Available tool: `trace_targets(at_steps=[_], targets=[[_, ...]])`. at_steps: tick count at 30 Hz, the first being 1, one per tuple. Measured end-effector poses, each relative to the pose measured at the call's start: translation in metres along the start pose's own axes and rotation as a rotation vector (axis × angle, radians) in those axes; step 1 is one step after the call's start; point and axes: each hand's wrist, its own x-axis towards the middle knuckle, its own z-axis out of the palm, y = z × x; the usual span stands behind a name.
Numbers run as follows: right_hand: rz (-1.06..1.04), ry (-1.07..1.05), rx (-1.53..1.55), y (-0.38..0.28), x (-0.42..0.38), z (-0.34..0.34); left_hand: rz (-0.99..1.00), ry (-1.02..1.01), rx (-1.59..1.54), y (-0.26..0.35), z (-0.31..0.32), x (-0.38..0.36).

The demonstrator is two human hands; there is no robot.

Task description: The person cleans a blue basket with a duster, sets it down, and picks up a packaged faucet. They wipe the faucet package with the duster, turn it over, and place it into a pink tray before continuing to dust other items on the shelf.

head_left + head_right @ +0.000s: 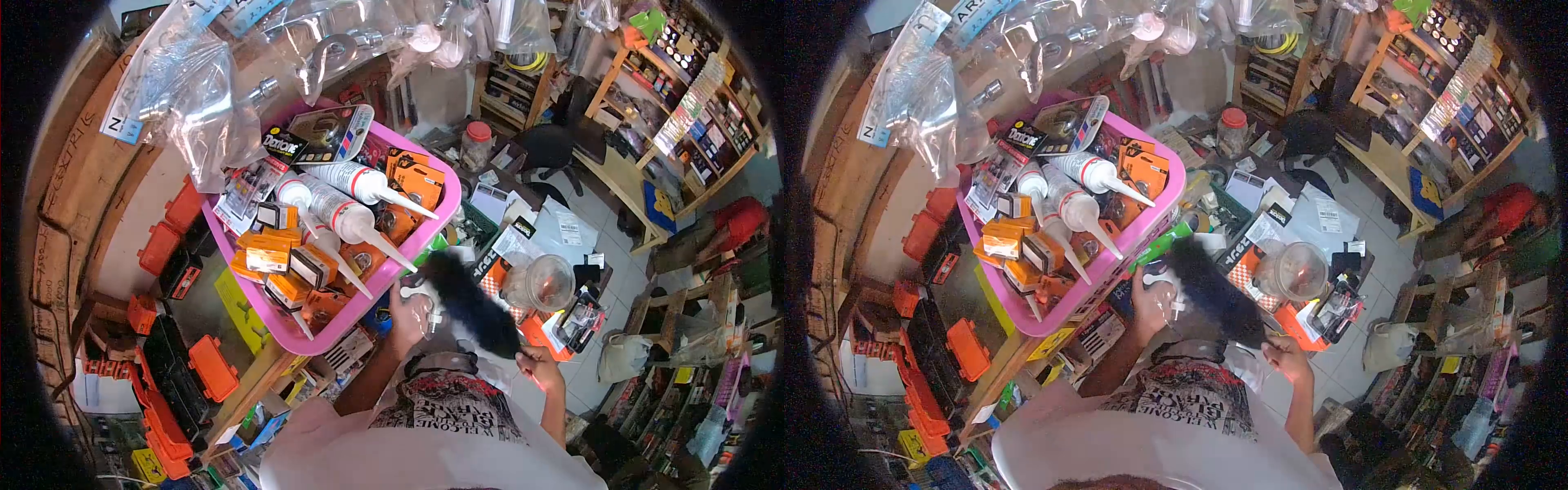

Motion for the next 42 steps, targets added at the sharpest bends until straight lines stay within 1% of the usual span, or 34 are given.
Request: trace_targets(at_steps=[1, 2, 4, 5, 8, 9, 12, 13, 15, 16, 17, 18, 19, 20, 21, 22, 23, 24, 25, 28, 29, 30, 32, 33, 34, 36, 37, 40, 41, 42], targets=[[0.038, 0.028, 0.02, -0.005, -0.003, 0.006, -0.054, -0.118, -0.027, 0.002, -0.005, 0.0], [0.075, 0.055, 0.038, -0.009, -0.004, 0.009, 0.025, 0.071, 0.003, -0.001, -0.006, 0.005], [0.044, -0.009, -0.028, 0.004, 0.004, -0.004, 0.18, 0.451, 0.064, -0.01, -0.005, 0.016], [0.03, -0.041, -0.059, 0.01, 0.008, -0.009, 0.113, 0.281, 0.034, -0.007, -0.012, 0.016], [-0.051, 0.126, 0.088, 0.009, 0.016, 0.003, -0.092, -0.216, -0.066, 0.0, -0.042, 0.008], [-0.024, 0.094, 0.177, -0.003, 0.012, 0.01, 0.032, 0.272, 0.12, -0.009, 0.015, 0.006], [0.061, -0.054, -0.049, 0.007, 0.01, -0.004, 0.173, 0.233, 0.1, -0.017, 0.001, 0.02], [-0.002, -0.027, -0.041, 0.008, 0.012, -0.005, 0.148, -0.021, -0.072, -0.018, -0.034, 0.024], [-0.125, 0.026, -0.025, 0.002, 0.014, -0.004, -0.001, -0.071, -0.046, -0.01, -0.038, 0.018], [-0.128, 0.108, 0.057, -0.001, 0.016, -0.001, -0.077, -0.093, -0.033, -0.008, -0.04, 0.014], [-0.132, 0.191, 0.14, -0.018, 0.015, 0.009, 0.007, 0.139, 0.104, -0.019, 0.029, 0.015], [-0.138, 0.277, 0.221, -0.027, 0.015, 0.014, -0.024, 0.109, 0.076, -0.022, 0.028, 0.016], [-0.15, 0.269, 0.2, -0.021, 0.022, 0.009, -0.052, 0.075, 0.049, -0.025, 0.029, 0.018], [-0.158, 0.306, 0.225, -0.031, 0.022, 0.011, -0.08, 0.042, 0.022, -0.029, 0.029, 0.019], [-0.164, 0.344, 0.252, -0.043, 0.026, 0.018, -0.077, 0.104, 0.108, -0.035, 0.027, 0.02], [-0.17, 0.38, 0.28, -0.055, 0.03, 0.026, -0.12, 0.091, 0.105, -0.04, 0.028, 0.021], [-0.189, 0.449, 0.241, -0.06, 0.038, 0.031, -0.164, 0.077, 0.103, -0.046, 0.028, 0.022], [-0.184, 0.417, 0.234, -0.059, 0.043, 0.03, -0.207, 0.063, 0.101, -0.052, 0.028, 0.022], [-0.18, 0.384, 0.228, -0.056, 0.048, 0.029, -0.221, 0.11, 0.102, -0.057, 0.011, 0.023], [-0.2, 0.33, 0.204, -0.056, 0.054, 0.025, -0.291, -0.02, -0.027, -0.066, 0.006, 0.025], [-0.224, 0.329, 0.202, -0.056, 0.054, 0.025, -0.272, 0.077, 0.135, -0.07, 0.035, 0.023], [-0.247, 0.328, 0.199, -0.057, 0.053, 0.024, -0.265, 0.138, 0.183, -0.074, 0.032, 0.025], [-0.307, 0.404, 0.125, -0.066, 0.046, 0.021, -0.253, 0.258, 0.279, -0.08, 0.011, 0.032], [-0.338, 0.443, 0.088, -0.072, 0.041, 0.02, -0.337, 0.333, 0.439, -0.076, -0.004, 0.033], [-0.38, 0.453, 0.047, -0.076, 0.039, 0.019, -0.326, 0.309, 0.511, -0.083, -0.017, 0.032], [-0.469, 0.472, -0.035, -0.094, 0.033, 0.02, -0.3, 0.254, 0.66, -0.093, 0.004, 0.029], [-0.349, 0.462, -0.1, -0.11, 0.02, 0.021, -0.331, 0.203, 0.629, -0.098, -0.007, 0.033], [-0.596, 0.398, -0.241, -0.071, 0.05, 0.012, -0.273, 0.174, 0.443, -0.112, 0.009, 0.038], [-0.533, 0.306, -0.192, -0.115, 0.019, 0.034, -0.255, 0.238, 0.319, -0.116, 0.014, 0.04], [-0.539, 0.293, -0.126, -0.11, 0.021, 0.044, -0.238, 0.175, 0.285, -0.119, 0.004, 0.046]])
